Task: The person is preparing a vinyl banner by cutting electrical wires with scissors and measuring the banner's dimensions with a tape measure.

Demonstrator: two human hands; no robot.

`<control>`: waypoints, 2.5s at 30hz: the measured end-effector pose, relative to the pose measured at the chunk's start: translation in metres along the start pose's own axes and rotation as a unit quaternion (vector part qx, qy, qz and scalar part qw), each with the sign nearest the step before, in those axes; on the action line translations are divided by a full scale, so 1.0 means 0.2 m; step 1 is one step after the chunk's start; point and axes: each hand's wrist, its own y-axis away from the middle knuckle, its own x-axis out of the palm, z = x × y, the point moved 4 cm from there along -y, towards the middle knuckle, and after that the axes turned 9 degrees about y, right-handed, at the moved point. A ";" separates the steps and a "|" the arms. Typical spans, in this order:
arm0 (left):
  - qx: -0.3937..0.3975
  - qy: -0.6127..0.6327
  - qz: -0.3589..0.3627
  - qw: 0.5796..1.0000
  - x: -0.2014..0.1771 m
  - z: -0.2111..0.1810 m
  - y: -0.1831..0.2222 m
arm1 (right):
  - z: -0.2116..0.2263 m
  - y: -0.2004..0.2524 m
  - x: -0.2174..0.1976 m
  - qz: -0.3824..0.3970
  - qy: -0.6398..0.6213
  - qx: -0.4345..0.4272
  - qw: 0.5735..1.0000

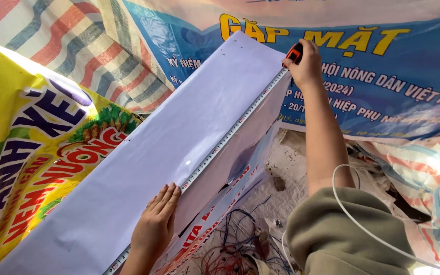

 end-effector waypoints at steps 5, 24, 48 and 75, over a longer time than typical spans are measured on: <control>-0.010 0.010 -0.002 1.000 -0.01 0.00 -0.01 | 0.04 -0.05 0.05 -0.013 0.005 -0.003 1.000; -0.102 -0.045 0.041 0.993 0.17 0.26 0.11 | -0.15 -0.07 0.23 0.061 -0.200 0.041 0.977; -0.087 -0.104 0.055 0.989 0.19 0.24 0.11 | -0.08 -0.08 0.15 0.088 -0.209 0.041 0.973; -0.001 -0.074 0.002 0.997 0.19 0.22 0.10 | -0.19 -0.07 0.32 0.040 -0.498 0.102 0.860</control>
